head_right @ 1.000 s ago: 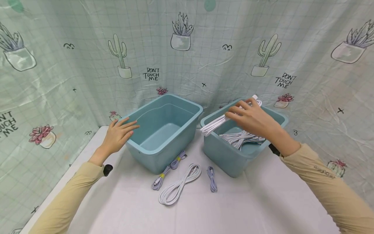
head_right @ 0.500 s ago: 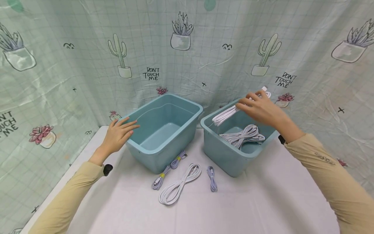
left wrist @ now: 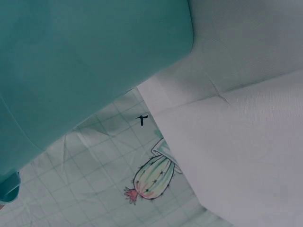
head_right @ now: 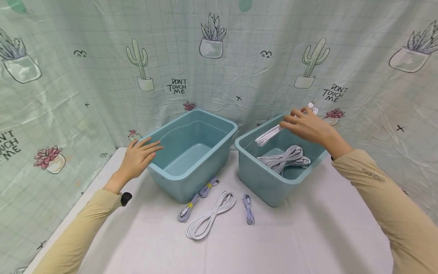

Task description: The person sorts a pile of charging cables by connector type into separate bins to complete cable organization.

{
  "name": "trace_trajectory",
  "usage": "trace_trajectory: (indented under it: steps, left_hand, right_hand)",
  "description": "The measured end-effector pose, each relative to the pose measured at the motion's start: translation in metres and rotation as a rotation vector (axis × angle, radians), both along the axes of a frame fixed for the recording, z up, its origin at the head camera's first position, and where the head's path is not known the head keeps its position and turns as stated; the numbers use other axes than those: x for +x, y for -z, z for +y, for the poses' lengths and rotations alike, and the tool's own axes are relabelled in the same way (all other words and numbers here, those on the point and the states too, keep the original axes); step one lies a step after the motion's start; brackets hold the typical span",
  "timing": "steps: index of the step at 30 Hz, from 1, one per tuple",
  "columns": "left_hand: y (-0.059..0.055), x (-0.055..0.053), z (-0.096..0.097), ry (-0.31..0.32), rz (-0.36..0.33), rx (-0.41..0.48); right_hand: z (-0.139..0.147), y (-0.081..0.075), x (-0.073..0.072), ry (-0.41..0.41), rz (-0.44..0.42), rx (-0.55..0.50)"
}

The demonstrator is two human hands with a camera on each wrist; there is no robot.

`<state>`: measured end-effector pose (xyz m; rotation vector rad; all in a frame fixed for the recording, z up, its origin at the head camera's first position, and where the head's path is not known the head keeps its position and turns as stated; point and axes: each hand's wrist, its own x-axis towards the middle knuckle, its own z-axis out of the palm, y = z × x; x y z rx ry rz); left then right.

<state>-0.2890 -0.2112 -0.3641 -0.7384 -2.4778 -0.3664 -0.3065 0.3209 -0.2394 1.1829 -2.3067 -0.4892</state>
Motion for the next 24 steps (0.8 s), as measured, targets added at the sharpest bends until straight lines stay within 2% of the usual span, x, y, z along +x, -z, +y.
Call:
trace_trajectory:
  steps: [6, 16, 24]
  left_hand:
    - [0.0, 0.0, 0.0, 0.003, 0.004, 0.003]
    - [0.0, 0.001, 0.0, -0.004, 0.004, 0.0]
    - [0.0, 0.001, 0.0, -0.006, 0.015, -0.007]
  right_hand:
    - [0.007, 0.005, -0.009, 0.015, -0.029, 0.029]
    - [0.019, 0.013, -0.019, 0.093, -0.021, 0.104]
    - [0.026, 0.017, -0.024, 0.113, -0.009, 0.126]
